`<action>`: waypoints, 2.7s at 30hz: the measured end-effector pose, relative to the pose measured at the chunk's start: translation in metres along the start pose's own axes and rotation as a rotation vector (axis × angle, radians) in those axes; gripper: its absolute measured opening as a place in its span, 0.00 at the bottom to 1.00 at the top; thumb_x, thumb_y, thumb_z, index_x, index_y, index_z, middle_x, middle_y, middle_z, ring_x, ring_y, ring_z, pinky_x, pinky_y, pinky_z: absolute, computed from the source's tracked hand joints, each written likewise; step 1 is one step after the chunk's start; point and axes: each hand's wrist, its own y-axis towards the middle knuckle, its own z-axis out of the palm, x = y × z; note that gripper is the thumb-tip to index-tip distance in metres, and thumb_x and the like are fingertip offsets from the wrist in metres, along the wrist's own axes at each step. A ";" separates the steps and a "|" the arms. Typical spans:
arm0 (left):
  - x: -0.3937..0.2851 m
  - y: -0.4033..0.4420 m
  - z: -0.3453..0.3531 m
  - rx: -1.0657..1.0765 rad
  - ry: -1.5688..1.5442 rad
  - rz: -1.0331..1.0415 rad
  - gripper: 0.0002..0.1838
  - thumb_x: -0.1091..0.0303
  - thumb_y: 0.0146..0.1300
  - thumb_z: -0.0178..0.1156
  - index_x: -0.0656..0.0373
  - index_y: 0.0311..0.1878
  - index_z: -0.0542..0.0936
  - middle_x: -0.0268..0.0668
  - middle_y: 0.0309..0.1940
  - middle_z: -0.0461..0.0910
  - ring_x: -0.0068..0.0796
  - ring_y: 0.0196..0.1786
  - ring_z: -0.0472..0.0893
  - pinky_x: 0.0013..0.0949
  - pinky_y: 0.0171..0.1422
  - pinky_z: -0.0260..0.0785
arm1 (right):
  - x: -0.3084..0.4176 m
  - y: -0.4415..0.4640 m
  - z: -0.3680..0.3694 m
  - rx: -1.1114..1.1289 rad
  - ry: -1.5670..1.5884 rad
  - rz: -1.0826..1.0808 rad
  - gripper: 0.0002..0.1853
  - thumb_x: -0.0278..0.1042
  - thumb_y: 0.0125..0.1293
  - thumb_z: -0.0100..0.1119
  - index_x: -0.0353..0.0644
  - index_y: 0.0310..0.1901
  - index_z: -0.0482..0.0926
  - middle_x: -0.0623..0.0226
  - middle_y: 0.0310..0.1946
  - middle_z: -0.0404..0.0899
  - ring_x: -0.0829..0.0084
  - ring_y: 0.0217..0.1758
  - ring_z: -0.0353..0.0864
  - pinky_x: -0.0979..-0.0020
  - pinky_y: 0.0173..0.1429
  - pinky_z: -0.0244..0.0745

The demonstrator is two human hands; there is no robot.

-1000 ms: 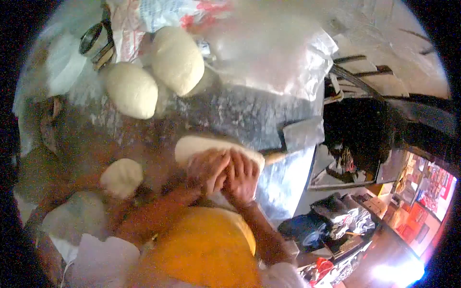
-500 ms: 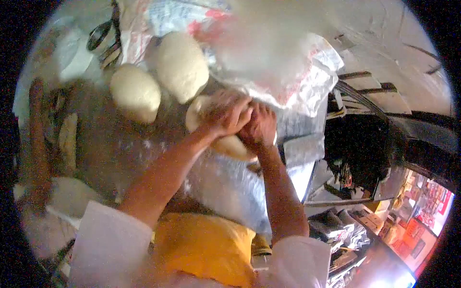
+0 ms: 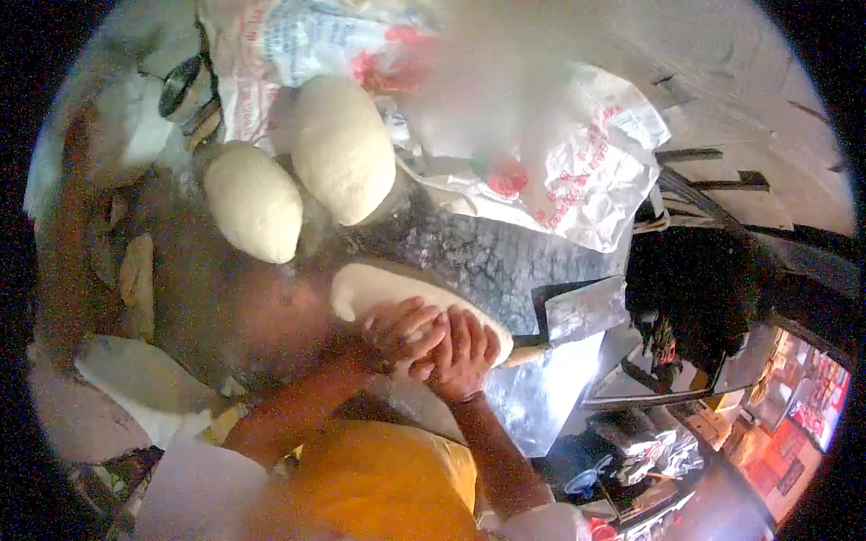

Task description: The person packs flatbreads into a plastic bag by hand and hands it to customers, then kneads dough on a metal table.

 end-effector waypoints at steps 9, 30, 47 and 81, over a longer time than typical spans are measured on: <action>0.030 0.097 0.031 -0.017 -0.053 -0.216 0.19 0.58 0.63 0.66 0.55 0.53 0.80 0.42 0.48 0.86 0.49 0.52 0.84 0.55 0.60 0.71 | -0.057 0.103 -0.001 0.356 0.251 0.215 0.37 0.53 0.53 0.76 0.43 0.61 0.77 0.54 0.56 0.80 0.48 0.58 0.80 0.52 0.58 0.79; 0.141 -0.062 -0.097 -0.664 -0.261 -0.995 0.41 0.60 0.69 0.65 0.64 0.79 0.59 0.58 0.76 0.60 0.57 0.77 0.61 0.53 0.82 0.52 | 0.025 -0.041 -0.056 0.388 0.646 0.101 0.49 0.57 0.59 0.75 0.34 0.74 0.65 0.41 0.70 0.68 0.40 0.74 0.66 0.47 0.76 0.65; 0.258 0.018 -0.228 -0.427 -0.596 -1.227 0.29 0.69 0.52 0.75 0.58 0.58 0.77 0.38 0.49 0.82 0.33 0.50 0.82 0.40 0.54 0.77 | 0.001 0.056 0.040 0.382 0.826 0.370 0.20 0.34 0.73 0.68 0.35 0.62 0.79 0.58 0.48 0.85 0.68 0.50 0.87 0.67 0.55 0.82; 0.297 0.099 -0.103 0.038 -0.533 -0.905 0.39 0.49 0.73 0.64 0.63 0.77 0.66 0.53 0.72 0.72 0.45 0.75 0.70 0.42 0.78 0.62 | 0.034 0.177 0.087 0.383 1.341 0.686 0.37 0.50 0.79 0.59 0.39 0.78 0.56 0.51 0.53 0.83 0.65 0.53 0.85 0.65 0.53 0.81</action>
